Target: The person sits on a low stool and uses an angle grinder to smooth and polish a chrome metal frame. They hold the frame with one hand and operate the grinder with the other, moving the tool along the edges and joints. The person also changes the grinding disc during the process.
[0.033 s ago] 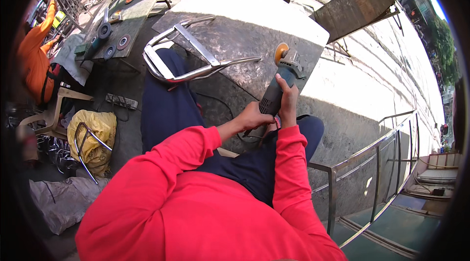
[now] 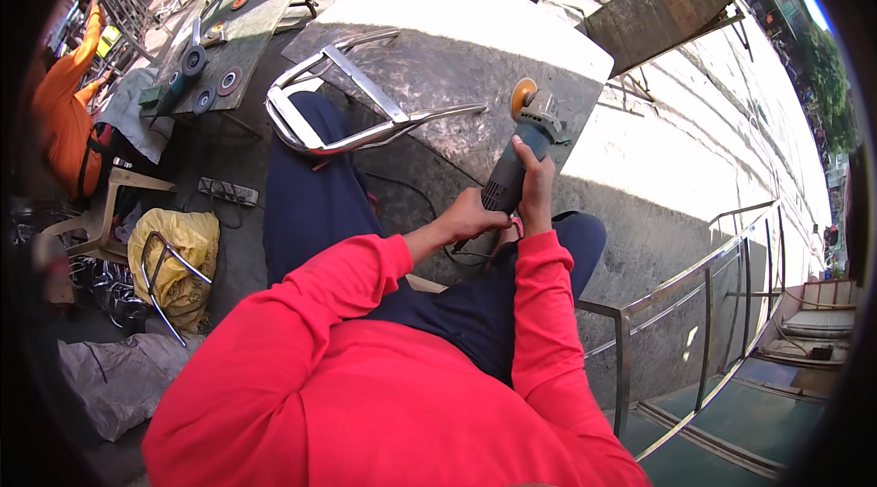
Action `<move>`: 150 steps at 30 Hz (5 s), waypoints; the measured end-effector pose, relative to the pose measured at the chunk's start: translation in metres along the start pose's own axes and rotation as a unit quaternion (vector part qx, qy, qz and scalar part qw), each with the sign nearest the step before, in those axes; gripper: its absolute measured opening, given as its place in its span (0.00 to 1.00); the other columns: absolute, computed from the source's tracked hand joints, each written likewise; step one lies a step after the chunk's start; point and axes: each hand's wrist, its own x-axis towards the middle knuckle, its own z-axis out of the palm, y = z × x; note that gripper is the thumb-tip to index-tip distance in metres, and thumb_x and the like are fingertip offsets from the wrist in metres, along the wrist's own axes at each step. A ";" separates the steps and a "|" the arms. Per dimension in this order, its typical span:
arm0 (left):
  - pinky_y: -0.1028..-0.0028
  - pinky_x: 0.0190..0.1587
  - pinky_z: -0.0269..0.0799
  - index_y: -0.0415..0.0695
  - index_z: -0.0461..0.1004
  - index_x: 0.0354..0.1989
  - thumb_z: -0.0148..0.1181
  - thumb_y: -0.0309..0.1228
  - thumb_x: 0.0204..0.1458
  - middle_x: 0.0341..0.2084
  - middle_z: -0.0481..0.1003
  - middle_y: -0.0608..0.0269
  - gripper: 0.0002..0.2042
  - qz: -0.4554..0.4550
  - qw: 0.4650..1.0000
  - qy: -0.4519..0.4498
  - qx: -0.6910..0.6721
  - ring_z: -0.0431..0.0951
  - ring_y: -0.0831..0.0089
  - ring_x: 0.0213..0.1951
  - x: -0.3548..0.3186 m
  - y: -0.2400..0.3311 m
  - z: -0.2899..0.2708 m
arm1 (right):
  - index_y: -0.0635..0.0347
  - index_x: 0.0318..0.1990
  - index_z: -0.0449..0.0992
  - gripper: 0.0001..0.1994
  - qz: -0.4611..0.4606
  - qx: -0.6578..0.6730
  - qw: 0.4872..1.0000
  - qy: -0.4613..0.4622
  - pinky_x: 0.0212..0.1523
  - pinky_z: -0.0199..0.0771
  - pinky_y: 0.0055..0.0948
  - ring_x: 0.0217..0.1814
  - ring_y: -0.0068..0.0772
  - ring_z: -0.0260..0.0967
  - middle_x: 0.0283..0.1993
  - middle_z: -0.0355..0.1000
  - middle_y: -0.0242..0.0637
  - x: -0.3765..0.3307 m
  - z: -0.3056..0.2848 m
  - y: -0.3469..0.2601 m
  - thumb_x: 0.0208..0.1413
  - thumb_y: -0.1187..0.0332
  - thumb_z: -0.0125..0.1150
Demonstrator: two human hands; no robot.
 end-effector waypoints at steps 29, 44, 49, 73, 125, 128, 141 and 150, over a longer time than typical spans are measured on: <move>0.62 0.51 0.69 0.32 0.75 0.43 0.64 0.34 0.52 0.41 0.75 0.43 0.17 0.179 0.604 0.603 0.489 0.76 0.51 0.46 -0.090 0.124 -0.240 | 0.74 0.24 0.76 0.18 0.022 -0.307 0.951 -0.032 0.18 0.69 0.30 0.17 0.29 0.71 0.21 0.73 0.39 0.053 -0.012 0.019 0.36 0.64 0.74; 0.54 0.51 0.73 0.30 0.79 0.41 0.62 0.52 0.51 0.41 0.78 0.35 0.29 -0.136 0.638 0.498 0.571 0.78 0.44 0.47 -0.045 0.106 -0.303 | 0.78 0.30 0.78 0.28 -0.012 -0.412 0.905 -0.102 0.32 0.77 0.36 0.29 0.43 0.79 0.28 0.78 0.52 0.046 0.006 0.019 0.32 0.54 0.73; 0.55 0.47 0.75 0.30 0.79 0.38 0.66 0.41 0.49 0.37 0.78 0.33 0.21 -0.120 0.631 0.487 0.592 0.80 0.43 0.44 -0.047 0.106 -0.300 | 0.74 0.28 0.77 0.25 -0.003 -0.412 0.904 -0.113 0.30 0.77 0.33 0.27 0.37 0.78 0.26 0.77 0.48 0.048 0.011 0.018 0.33 0.55 0.73; 0.53 0.45 0.74 0.26 0.78 0.31 0.60 0.25 0.41 0.28 0.76 0.30 0.12 0.025 0.618 0.537 0.573 0.79 0.38 0.37 -0.062 0.101 -0.302 | 0.73 0.28 0.78 0.23 0.021 -0.399 0.899 -0.181 0.28 0.74 0.33 0.25 0.36 0.75 0.25 0.76 0.44 0.037 0.033 0.015 0.34 0.56 0.72; 0.66 0.41 0.77 0.39 0.79 0.46 0.59 0.14 0.43 0.40 0.79 0.49 0.18 0.440 0.491 0.456 0.598 0.81 0.56 0.40 -0.085 0.162 -0.220 | 0.78 0.30 0.79 0.30 0.041 -0.501 0.851 -0.152 0.34 0.77 0.38 0.32 0.45 0.79 0.30 0.78 0.55 0.058 0.028 -0.004 0.33 0.50 0.71; 0.67 0.39 0.77 0.40 0.79 0.45 0.59 0.14 0.43 0.40 0.79 0.50 0.19 0.482 0.439 0.431 0.624 0.81 0.57 0.39 -0.087 0.163 -0.217 | 0.77 0.29 0.79 0.30 0.033 -0.481 0.855 -0.191 0.35 0.77 0.37 0.33 0.45 0.79 0.29 0.78 0.54 0.047 0.034 0.001 0.32 0.51 0.71; 0.67 0.40 0.77 0.39 0.80 0.44 0.62 0.11 0.39 0.38 0.78 0.53 0.20 0.487 0.443 0.419 0.625 0.81 0.58 0.35 -0.102 0.155 -0.198 | 0.77 0.27 0.78 0.28 0.001 -0.479 0.851 -0.215 0.30 0.76 0.34 0.26 0.40 0.77 0.25 0.76 0.48 0.049 0.043 0.002 0.34 0.52 0.71; 0.69 0.38 0.77 0.38 0.80 0.43 0.62 0.12 0.38 0.36 0.78 0.54 0.19 0.494 0.442 0.410 0.626 0.81 0.61 0.34 -0.110 0.150 -0.187 | 0.79 0.29 0.78 0.29 0.025 -0.515 0.845 -0.142 0.34 0.78 0.38 0.31 0.46 0.79 0.28 0.77 0.54 0.060 0.041 -0.012 0.33 0.52 0.71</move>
